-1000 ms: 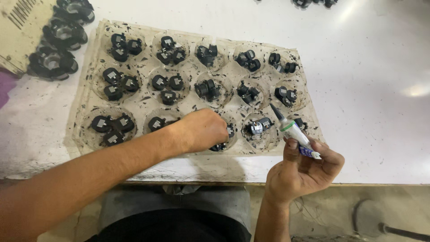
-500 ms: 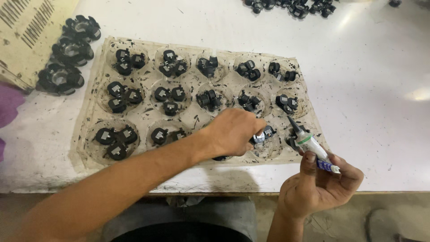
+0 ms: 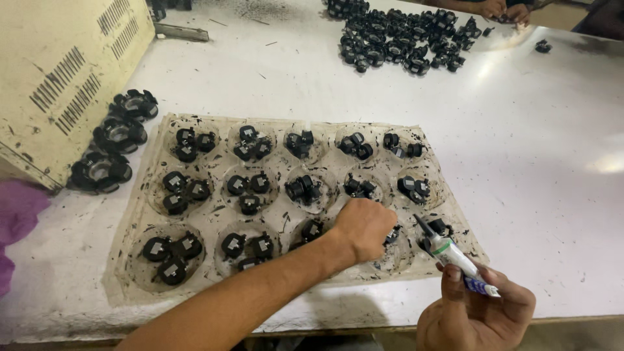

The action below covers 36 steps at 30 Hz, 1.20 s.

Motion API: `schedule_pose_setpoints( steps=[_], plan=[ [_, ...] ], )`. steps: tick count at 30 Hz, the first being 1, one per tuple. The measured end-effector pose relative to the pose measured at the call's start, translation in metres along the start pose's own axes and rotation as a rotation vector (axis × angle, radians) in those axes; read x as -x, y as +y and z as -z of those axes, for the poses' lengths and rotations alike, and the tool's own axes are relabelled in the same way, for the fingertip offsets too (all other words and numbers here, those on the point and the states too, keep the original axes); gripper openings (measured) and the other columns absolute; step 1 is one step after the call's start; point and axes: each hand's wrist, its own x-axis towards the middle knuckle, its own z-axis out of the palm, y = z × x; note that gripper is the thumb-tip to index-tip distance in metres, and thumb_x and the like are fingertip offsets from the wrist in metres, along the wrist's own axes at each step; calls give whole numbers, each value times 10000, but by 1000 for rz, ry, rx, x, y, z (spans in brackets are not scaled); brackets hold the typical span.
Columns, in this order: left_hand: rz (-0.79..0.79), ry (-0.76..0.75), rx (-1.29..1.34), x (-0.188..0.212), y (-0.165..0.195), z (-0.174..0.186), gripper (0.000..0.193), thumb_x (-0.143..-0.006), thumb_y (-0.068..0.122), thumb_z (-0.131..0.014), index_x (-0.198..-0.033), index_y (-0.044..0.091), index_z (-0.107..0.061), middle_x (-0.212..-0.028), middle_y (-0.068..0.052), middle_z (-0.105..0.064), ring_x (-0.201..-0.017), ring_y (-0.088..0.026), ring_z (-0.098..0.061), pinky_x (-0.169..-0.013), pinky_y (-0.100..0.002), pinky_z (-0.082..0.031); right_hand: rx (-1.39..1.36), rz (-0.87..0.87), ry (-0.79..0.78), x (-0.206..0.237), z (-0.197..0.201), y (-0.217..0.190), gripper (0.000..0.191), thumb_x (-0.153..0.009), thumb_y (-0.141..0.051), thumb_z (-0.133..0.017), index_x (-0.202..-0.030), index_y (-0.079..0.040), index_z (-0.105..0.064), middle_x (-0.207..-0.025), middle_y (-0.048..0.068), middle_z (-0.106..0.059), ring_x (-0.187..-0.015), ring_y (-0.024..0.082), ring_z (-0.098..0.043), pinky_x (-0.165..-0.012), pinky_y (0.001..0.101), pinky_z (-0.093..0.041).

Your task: The person picks small black electrical plug components one at a time from a molded tray and squeezes adhesive onto each from a tube held in the other hand, then places the treated component back into the tray. Around 01:15 they wipe the tube nozzle with a gray cloth before resuming applying adhesive to more components.

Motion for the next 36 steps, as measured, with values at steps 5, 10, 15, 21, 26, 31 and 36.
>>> schedule_pose_setpoints(
  steps=[5,10,15,21,26,31,36],
  plan=[
    [84,211,451,43,-15,13,358,-635,209,-889,-960,116,-772,-891,-72,-684,-800,-228,-693,-714,-394,-593,3,48,-71,-4,6,-4,313,-1049,118,-741,-1230,-16,-524,-1148,115,-635,-1006,214,-712,-869,331,-643],
    [165,353,988,90,-40,21,355,-773,105,-810,-1126,126,-783,-980,-21,-772,-811,-98,-725,-731,-254,-603,-57,-39,-95,2,-4,6,294,-1033,97,-733,-1224,-15,-539,-1094,118,-639,-959,213,-721,-764,321,-643],
    [254,467,1301,112,-47,20,533,-722,-44,-866,-1186,107,-651,-974,-25,-750,-842,-48,-689,-750,-191,-575,-70,-212,-184,16,-26,10,325,-992,98,-762,-1194,-18,-535,-1177,105,-633,-1001,185,-703,-866,341,-665],
    [119,517,1296,117,-50,24,441,-740,-86,-867,-1119,60,-694,-1090,-3,-761,-950,-55,-712,-855,-226,-623,41,-171,-248,27,-44,3,383,-947,138,-782,-1179,-23,-524,-1187,146,-646,-1111,191,-683,-961,320,-629],
    [122,558,1267,116,-40,27,444,-756,-102,-851,-1157,56,-742,-1056,-16,-758,-864,-56,-705,-796,-226,-630,192,-86,-254,27,-43,-2,368,-936,121,-790,-1139,-26,-521,-1188,129,-632,-1135,201,-697,-961,297,-612],
    [182,579,1224,121,-32,33,469,-781,-113,-811,-1207,63,-721,-1050,-14,-761,-863,-42,-710,-774,-208,-629,207,-64,-305,27,-42,-4,380,-930,118,-809,-1123,-31,-517,-1159,139,-645,-1055,163,-671,-862,241,-587],
    [172,609,1175,124,-31,36,455,-794,-129,-808,-1202,52,-718,-1037,-24,-762,-865,-50,-722,-764,-210,-637,216,-123,-279,33,-40,-6,367,-936,114,-780,-1103,-40,-492,-1182,156,-648,-1121,191,-689,-910,301,-631]
  ],
)
